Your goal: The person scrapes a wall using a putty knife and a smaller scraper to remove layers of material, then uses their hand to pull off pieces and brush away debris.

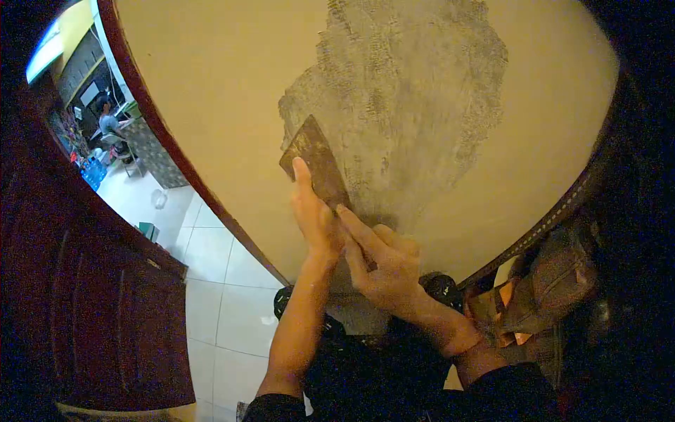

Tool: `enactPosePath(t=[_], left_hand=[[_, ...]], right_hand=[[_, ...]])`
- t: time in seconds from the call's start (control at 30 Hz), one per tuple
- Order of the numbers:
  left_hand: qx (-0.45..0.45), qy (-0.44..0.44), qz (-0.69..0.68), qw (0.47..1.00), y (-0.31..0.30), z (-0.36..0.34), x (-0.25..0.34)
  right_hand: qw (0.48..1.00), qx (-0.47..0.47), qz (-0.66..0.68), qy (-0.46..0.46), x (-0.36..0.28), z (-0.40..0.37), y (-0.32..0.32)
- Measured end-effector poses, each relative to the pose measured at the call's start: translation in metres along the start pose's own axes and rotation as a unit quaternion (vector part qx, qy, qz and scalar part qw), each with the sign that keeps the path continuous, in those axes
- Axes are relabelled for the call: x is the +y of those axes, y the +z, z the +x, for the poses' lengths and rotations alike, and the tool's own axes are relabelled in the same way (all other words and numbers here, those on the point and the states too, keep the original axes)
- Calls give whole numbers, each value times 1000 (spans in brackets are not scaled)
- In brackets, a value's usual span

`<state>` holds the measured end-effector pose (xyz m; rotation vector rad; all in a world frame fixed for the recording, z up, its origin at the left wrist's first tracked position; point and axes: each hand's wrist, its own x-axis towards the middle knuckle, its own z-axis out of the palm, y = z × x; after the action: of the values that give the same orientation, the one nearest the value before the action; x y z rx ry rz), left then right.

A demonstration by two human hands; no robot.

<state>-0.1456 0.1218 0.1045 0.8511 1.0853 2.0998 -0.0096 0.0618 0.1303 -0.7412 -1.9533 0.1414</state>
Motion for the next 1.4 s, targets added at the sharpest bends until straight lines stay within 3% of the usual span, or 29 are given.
enactPosePath(t=[0.13,0.23,0.33,0.43,0.5,0.63,0.7,0.77,0.83,0.93,1.07,1.13,1.27,1.33,1.4], left_hand=[[38,-54,-27,997,22,-19,25],[41,-28,-59,997,28,-20,11],[50,21,22,998,29,-17,17],[83,25,23,996,24,0,51],[122,-22,8,992,28,1,81],[102,21,70,992,13,-1,38],[35,30,10,999,19,-10,27],[67,29,-28,997,26,-3,27],[79,101,8,992,27,5,36],[94,23,35,995,28,16,81],[95,12,60,994,26,-1,67],[35,54,209,976,14,-4,38],[14,70,176,982,11,3,21],[-79,-67,-63,993,17,0,43],[-56,-56,-44,996,25,-1,41]], right_hand=[[1000,-12,17,-2,11,-2,-2],[1000,-3,2,5,19,-16,-9],[1000,0,5,-2,21,-11,0],[998,17,59,-27,6,23,17],[997,17,68,-30,-1,27,16],[999,3,20,-25,5,10,6],[1000,6,23,-11,10,-1,5],[1000,3,25,9,11,-2,8],[999,33,7,-14,7,12,12],[998,32,38,-41,1,38,21],[997,24,77,-17,-9,20,4],[1000,-1,21,17,-1,3,0],[999,-38,2,39,-8,11,-14],[999,-48,7,15,-10,15,-23],[1000,-26,-2,14,-5,19,-24]])
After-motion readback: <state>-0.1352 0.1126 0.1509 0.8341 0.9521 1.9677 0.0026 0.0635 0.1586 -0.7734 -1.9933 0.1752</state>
